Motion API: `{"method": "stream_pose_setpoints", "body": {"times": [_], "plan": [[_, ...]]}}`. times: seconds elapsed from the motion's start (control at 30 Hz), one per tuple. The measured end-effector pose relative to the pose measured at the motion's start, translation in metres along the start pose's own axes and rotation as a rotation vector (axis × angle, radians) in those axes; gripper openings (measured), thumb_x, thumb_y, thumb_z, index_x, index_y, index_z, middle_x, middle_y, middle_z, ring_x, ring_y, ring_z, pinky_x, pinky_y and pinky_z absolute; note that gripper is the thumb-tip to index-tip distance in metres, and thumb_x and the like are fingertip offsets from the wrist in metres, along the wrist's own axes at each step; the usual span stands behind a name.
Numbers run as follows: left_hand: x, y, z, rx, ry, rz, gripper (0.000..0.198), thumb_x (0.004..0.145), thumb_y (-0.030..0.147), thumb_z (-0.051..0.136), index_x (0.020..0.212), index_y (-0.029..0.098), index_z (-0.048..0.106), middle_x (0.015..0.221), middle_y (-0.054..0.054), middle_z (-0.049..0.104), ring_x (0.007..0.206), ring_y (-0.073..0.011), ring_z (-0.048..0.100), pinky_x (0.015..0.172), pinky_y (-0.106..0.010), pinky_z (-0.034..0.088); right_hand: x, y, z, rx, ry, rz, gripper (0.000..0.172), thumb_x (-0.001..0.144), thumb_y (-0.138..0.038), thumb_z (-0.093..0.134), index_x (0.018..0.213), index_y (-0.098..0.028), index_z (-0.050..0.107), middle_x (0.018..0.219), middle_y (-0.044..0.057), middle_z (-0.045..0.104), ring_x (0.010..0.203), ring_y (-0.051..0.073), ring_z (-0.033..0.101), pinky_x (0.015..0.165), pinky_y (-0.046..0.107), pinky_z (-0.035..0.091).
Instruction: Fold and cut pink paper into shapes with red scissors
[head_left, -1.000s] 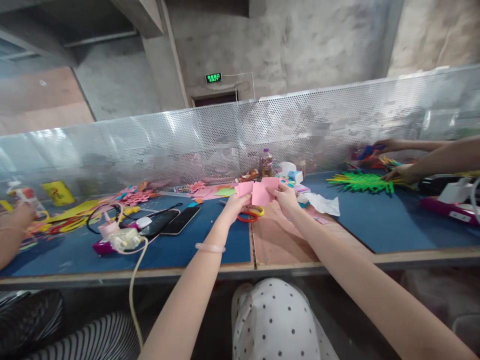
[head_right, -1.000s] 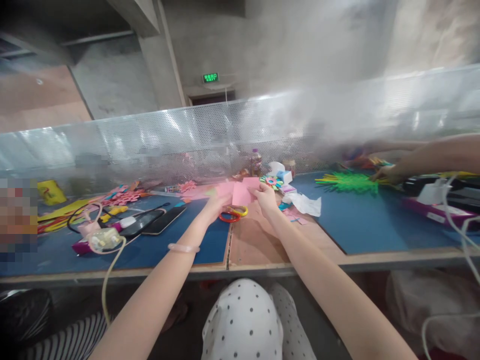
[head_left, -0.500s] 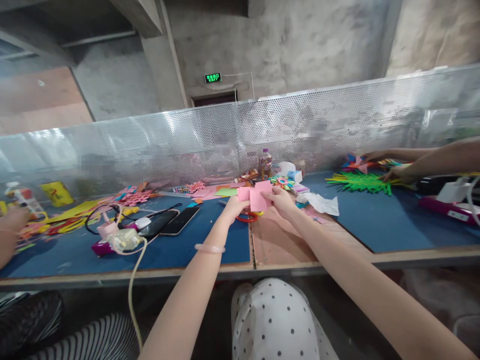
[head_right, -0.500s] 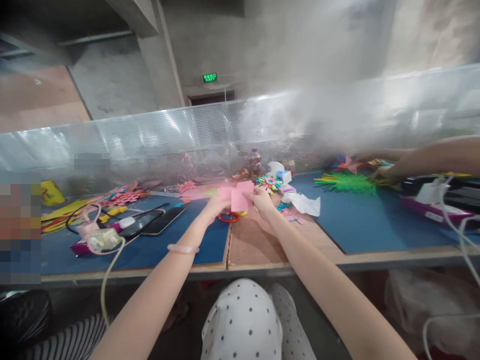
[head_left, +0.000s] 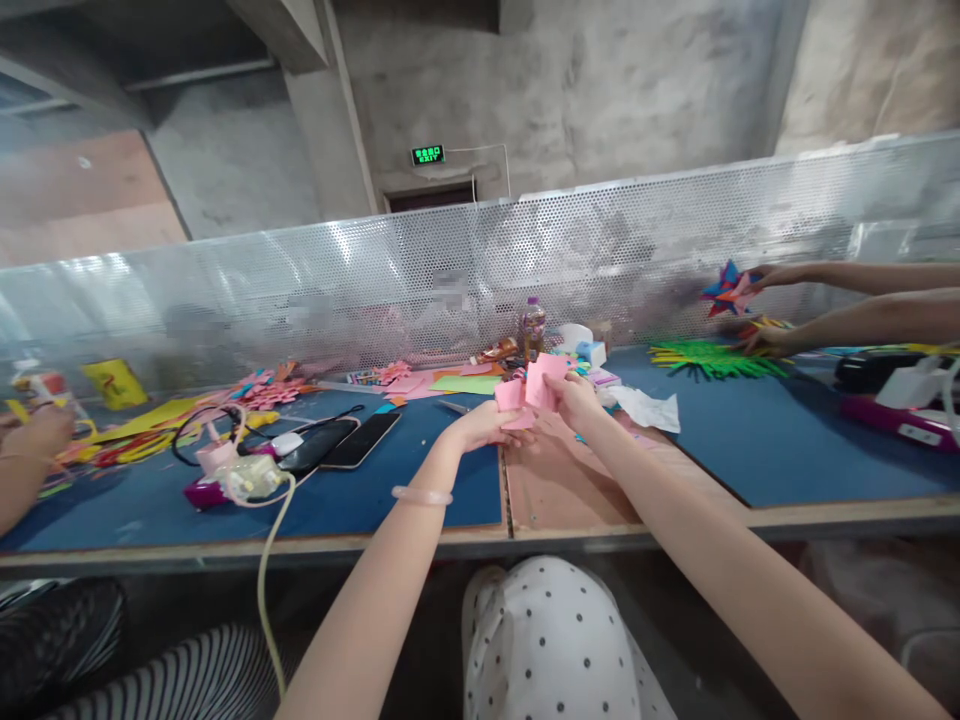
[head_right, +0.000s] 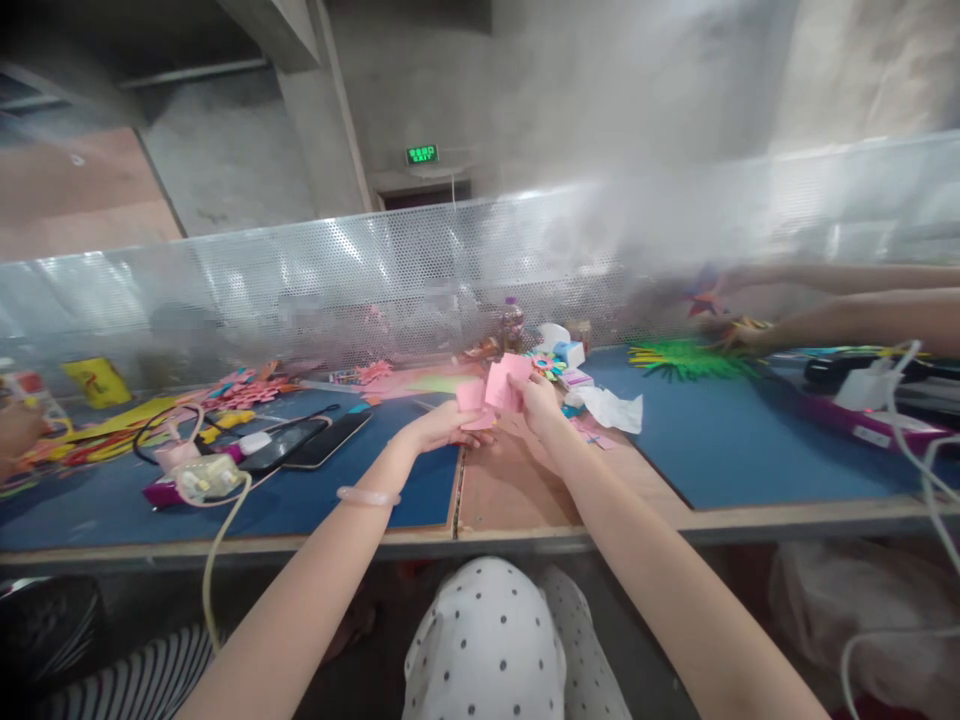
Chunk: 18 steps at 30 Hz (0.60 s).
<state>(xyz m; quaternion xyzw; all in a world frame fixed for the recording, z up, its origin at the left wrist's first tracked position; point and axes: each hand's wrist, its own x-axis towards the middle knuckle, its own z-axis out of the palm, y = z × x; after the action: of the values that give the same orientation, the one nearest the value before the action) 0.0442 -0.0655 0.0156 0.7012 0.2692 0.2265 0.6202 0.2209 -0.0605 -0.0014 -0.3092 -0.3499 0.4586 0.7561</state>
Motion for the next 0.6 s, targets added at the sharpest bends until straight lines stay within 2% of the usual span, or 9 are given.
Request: {"method": "stream_pose_setpoints", "body": {"times": [0.07, 0.13, 0.23, 0.37, 0.5, 0.6], "plan": [[0.001, -0.001, -0.002, 0.003, 0.042, 0.010, 0.039, 0.071, 0.039, 0.068, 0.096, 0.010, 0.063, 0.096, -0.019, 0.067, 0.074, -0.0192, 0.066, 0.062, -0.026, 0.049, 0.003, -0.003, -0.003, 0.090, 0.058, 0.020, 0.031, 0.054, -0.017, 0.076, 0.059, -0.020, 0.046, 0.056, -0.004, 0.059, 0.056, 0.012, 0.059, 0.054, 0.024, 0.049], [0.002, -0.002, -0.004, 0.036, 0.132, 0.029, 0.039, 0.069, 0.038, 0.069, 0.095, 0.011, 0.063, 0.094, -0.017, 0.068, 0.071, -0.0188, 0.066, 0.059, -0.025, 0.048, 0.005, -0.008, -0.004, 0.158, 0.051, 0.073, 0.030, 0.056, -0.016, 0.075, 0.059, -0.021, 0.045, 0.058, -0.004, 0.060, 0.057, 0.012, 0.059, 0.055, 0.025, 0.049], [0.004, -0.001, -0.007, 0.073, 0.278, 0.084, 0.042, 0.066, 0.036, 0.071, 0.099, 0.011, 0.063, 0.090, -0.016, 0.069, 0.069, -0.0199, 0.067, 0.055, -0.025, 0.048, 0.004, -0.014, -0.004, 0.190, -0.041, 0.115, 0.025, 0.059, -0.018, 0.073, 0.062, -0.021, 0.049, 0.065, -0.002, 0.064, 0.061, 0.013, 0.061, 0.059, 0.026, 0.051], [0.004, 0.000, -0.008, 0.126, 0.407, 0.150, 0.047, 0.065, 0.033, 0.072, 0.107, 0.015, 0.062, 0.091, -0.013, 0.069, 0.073, -0.0211, 0.067, 0.051, -0.022, 0.045, -0.003, -0.013, 0.000, 0.118, -0.183, 0.064, 0.022, 0.059, -0.021, 0.074, 0.067, -0.021, 0.053, 0.070, -0.002, 0.066, 0.069, 0.014, 0.063, 0.064, 0.025, 0.050], [0.004, -0.002, -0.008, 0.175, 0.397, 0.155, 0.043, 0.064, 0.029, 0.072, 0.103, 0.014, 0.063, 0.081, -0.011, 0.070, 0.068, -0.0211, 0.066, 0.050, -0.024, 0.046, -0.012, -0.005, 0.008, -0.080, -0.351, 0.068, 0.030, 0.055, -0.027, 0.077, 0.079, -0.018, 0.061, 0.081, 0.003, 0.068, 0.072, 0.016, 0.063, 0.062, 0.026, 0.049], [0.005, -0.003, -0.005, 0.151, 0.328, 0.136, 0.038, 0.066, 0.031, 0.070, 0.099, 0.013, 0.064, 0.077, -0.011, 0.070, 0.065, -0.0209, 0.066, 0.049, -0.023, 0.046, -0.012, 0.001, 0.010, -0.236, -0.303, -0.025, 0.033, 0.054, -0.028, 0.078, 0.079, -0.017, 0.061, 0.077, 0.003, 0.068, 0.065, 0.014, 0.061, 0.057, 0.024, 0.047]]}}
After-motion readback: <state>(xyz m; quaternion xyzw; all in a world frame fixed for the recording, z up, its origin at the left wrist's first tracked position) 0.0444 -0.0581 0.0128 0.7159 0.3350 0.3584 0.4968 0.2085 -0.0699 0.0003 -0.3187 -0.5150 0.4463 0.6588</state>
